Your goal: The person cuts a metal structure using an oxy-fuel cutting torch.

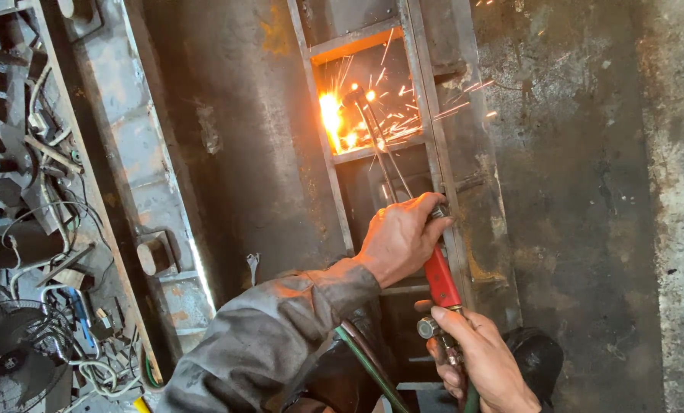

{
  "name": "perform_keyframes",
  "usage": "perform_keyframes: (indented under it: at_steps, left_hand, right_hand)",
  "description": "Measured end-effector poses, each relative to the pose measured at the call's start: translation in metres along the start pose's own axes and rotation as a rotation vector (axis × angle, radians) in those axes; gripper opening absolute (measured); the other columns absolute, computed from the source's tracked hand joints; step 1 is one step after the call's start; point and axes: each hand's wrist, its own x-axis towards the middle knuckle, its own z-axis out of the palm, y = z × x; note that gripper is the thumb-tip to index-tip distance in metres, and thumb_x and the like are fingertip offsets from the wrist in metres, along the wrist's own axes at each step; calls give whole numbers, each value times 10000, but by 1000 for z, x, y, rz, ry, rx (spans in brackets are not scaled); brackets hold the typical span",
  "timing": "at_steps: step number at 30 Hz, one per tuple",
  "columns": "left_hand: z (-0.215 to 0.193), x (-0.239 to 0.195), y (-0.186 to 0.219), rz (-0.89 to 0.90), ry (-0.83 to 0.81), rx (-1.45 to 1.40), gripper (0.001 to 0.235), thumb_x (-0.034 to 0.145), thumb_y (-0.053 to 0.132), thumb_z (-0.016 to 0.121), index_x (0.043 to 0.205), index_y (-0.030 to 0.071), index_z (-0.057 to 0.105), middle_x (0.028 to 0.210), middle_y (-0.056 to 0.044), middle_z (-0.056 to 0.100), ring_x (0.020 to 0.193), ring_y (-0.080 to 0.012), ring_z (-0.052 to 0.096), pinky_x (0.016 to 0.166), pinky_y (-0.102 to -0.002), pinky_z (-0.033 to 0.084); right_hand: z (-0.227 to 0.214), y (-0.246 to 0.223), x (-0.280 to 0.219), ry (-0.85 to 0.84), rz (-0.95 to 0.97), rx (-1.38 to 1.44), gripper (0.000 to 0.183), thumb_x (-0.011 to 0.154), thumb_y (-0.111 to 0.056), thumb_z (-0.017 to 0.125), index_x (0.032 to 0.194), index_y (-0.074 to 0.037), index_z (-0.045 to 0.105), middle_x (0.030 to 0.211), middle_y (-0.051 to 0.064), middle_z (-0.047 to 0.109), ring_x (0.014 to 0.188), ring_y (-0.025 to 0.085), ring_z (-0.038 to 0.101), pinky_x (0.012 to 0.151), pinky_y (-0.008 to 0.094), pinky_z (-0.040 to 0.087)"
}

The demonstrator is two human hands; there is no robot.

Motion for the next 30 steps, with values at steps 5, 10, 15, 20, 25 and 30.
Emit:
perform_keyframes:
  at_steps: [5,10,15,20,25,30]
  left_hand:
    - [5,-1,-5,41,36,7,305,970,254,674,1196,51,644,844,-171,732,756,-377,725,662,-469,562]
    - [4,-1,-4,30,34,21,338,958,269,678,1211,48,642,881,-184,732,770,-389,724,666,-475,566]
    - [4,-1,-4,13,22,21,335,960,273,682,1214,56,652,885,-191,734,777,-396,725,675,-477,569]
    - [7,2,-6,80,86,31,326,965,270,687,1203,50,648,955,-193,743,840,-412,720,703,-481,570]
    - [-8,7,12,106,123,-49,342,990,261,666,1245,37,623,1036,-210,735,858,-420,711,730,-478,568]
    - [-20,13,27,180,253,-173,350,997,258,674,1274,50,623,1037,-191,731,919,-389,731,781,-444,584]
  right_hand:
    - [1,-1,-2,18,35,3,416,974,-367,592,1252,-63,649,571,61,472,368,145,380,342,325,274]
    - [0,0,-3,5,5,2,418,976,-370,595,1240,-51,649,559,63,466,357,144,377,332,322,274]
    - [-1,2,-1,15,30,27,421,978,-373,601,1245,-50,645,561,60,468,360,142,371,333,320,269]
    - [1,-4,-8,-8,-17,14,430,970,-384,600,1242,-54,642,568,69,478,357,144,379,329,324,275]
    - [-11,-3,-13,14,-90,36,522,949,-486,535,1219,-57,660,613,83,540,379,154,387,354,331,294]
    - [-24,11,-11,-421,-180,366,760,948,-621,428,1366,11,481,691,91,524,437,156,461,352,313,343]
